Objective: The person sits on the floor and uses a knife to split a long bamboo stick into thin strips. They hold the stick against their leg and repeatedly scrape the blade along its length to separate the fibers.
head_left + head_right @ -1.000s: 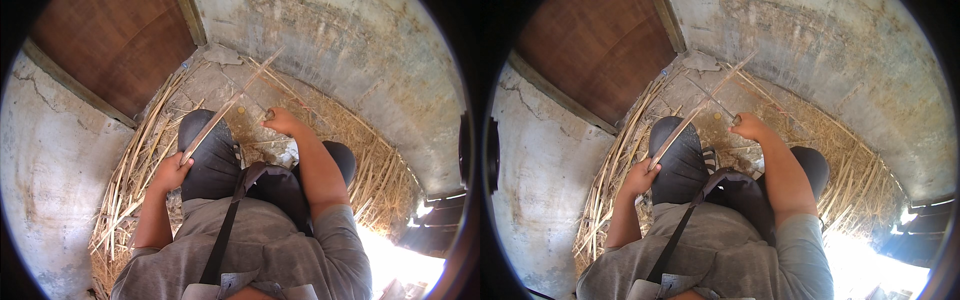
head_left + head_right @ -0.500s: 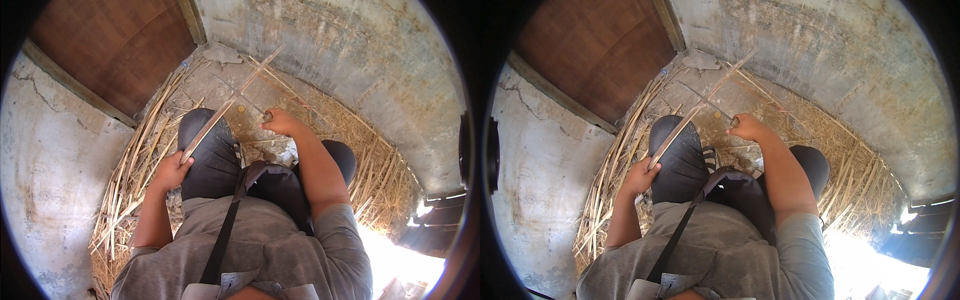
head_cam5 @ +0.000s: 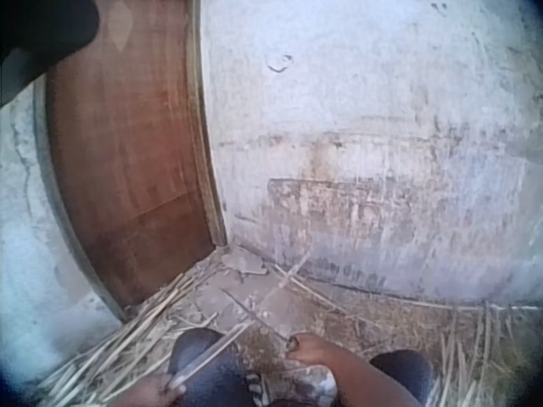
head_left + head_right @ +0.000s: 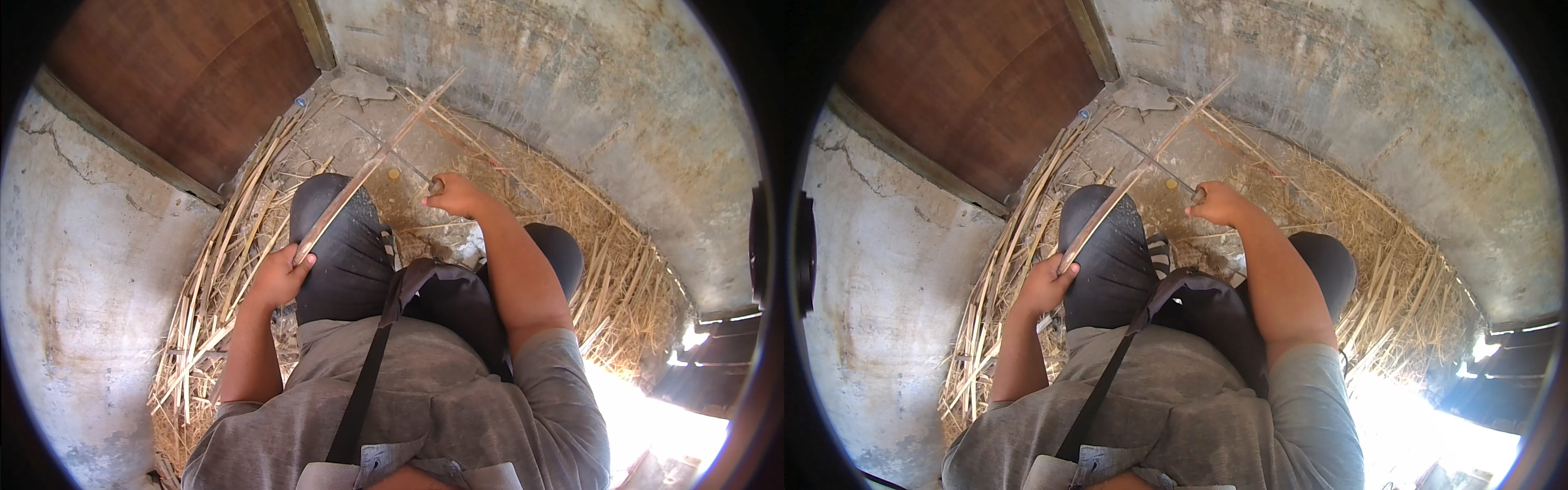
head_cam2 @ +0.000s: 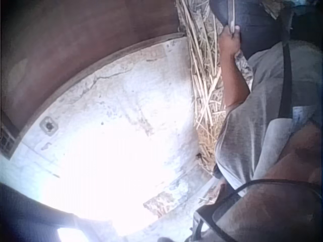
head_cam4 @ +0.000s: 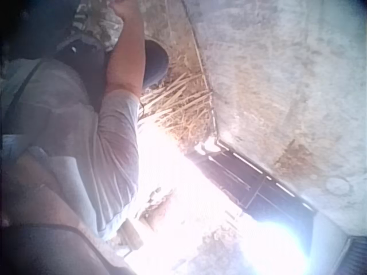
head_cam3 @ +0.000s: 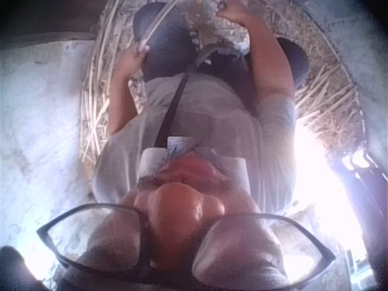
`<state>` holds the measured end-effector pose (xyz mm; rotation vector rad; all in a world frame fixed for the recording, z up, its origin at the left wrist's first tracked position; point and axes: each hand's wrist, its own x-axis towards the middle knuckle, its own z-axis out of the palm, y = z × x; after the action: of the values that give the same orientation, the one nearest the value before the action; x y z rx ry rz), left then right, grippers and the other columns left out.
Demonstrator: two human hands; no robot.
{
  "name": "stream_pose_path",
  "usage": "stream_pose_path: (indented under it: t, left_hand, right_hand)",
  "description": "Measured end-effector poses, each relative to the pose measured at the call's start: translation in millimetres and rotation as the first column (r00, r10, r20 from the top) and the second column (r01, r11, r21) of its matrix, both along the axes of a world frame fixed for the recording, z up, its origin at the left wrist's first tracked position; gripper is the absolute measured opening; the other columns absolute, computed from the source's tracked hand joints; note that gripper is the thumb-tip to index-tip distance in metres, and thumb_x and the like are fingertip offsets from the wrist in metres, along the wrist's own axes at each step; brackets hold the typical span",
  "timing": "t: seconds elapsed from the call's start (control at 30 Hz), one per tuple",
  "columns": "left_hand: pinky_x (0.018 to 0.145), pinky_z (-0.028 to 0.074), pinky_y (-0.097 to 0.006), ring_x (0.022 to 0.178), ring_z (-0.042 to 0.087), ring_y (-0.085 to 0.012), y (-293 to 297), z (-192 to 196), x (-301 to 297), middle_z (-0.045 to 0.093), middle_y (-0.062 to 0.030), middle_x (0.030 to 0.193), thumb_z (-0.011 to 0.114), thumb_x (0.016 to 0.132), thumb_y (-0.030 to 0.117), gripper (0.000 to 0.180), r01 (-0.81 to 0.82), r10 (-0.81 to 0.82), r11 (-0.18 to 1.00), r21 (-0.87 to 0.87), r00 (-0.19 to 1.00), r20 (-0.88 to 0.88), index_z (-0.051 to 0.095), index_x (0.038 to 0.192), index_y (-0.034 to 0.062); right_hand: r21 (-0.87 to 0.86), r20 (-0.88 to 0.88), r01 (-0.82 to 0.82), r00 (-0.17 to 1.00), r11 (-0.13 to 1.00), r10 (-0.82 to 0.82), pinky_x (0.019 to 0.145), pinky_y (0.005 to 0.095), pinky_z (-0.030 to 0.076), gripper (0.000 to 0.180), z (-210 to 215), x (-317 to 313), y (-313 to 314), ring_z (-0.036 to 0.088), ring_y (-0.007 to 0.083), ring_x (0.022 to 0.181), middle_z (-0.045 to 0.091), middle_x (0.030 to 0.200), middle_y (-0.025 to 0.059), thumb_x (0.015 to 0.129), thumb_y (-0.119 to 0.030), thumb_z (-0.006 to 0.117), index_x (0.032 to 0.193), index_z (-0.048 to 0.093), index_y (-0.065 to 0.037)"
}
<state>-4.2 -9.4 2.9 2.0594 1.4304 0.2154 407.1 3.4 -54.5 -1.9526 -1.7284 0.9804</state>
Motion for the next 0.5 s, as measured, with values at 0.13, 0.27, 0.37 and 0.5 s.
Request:
stream_pose_path:
  t: [0.13, 0.27, 0.37, 0.5]
  left_hand:
    - [0.069, 0.048, -0.039, 0.07, 0.056, -0.0233, 1, 1, 0, 0.061, -0.014, 0.075, 0.066, 0.101, 0.038, 0.038, 0.002, -0.002, 1.0, 0.008, 1.0, -0.031, 0.061, 0.094, 0.0007]
    - [0.07, 0.048, -0.04, 0.07, 0.057, -0.0255, 0, -1, -1, 0.062, -0.0159, 0.076, 0.066, 0.1, 0.038, 0.039, -0.008, 0.008, 1.0, 0.016, 0.999, -0.04, 0.061, 0.094, 0.0005]
    - [0.071, 0.048, -0.041, 0.071, 0.059, -0.0285, -3, 8, 3, 0.063, -0.0177, 0.078, 0.065, 0.1, 0.039, 0.039, -0.001, 0.002, 1.0, 0.025, 0.999, -0.041, 0.061, 0.095, 0.0003]
    - [0.072, 0.049, -0.043, 0.073, 0.061, -0.0313, -1, 8, 5, 0.064, -0.0189, 0.079, 0.065, 0.1, 0.038, 0.039, 0.002, -0.001, 1.0, 0.016, 0.997, -0.075, 0.061, 0.096, 0.0002]
  right_hand:
    - [0.023, 0.013, -0.018, 1.0, 1.0, 0.017, 0.099, 0.0454, 0.05, 0.071, 2, 3, 0, 0.064, 0.043, 0.116, 0.067, 0.123, 0.0289, 0.079, -0.043, 0.081, 0.128, 0.064, 0.006]
    - [-0.055, 0.023, -0.124, 0.992, 0.991, 0.125, 0.1, 0.0453, 0.049, 0.07, 25, -7, -6, 0.063, 0.0422, 0.117, 0.066, 0.126, 0.0273, 0.079, -0.046, 0.08, 0.127, 0.066, 0.003]
    - [-0.018, 0.121, -0.248, 0.961, 0.969, 0.248, 0.101, 0.0448, 0.049, 0.072, 21, -10, -2, 0.062, 0.0415, 0.12, 0.065, 0.129, 0.0265, 0.08, -0.048, 0.079, 0.131, 0.065, 0.001]
    - [0.007, 0.056, -0.017, 0.998, 1.0, 0.017, 0.101, 0.0449, 0.049, 0.072, 9, 15, 1, 0.062, 0.042, 0.119, 0.065, 0.127, 0.0264, 0.08, -0.048, 0.079, 0.132, 0.064, 0.001]
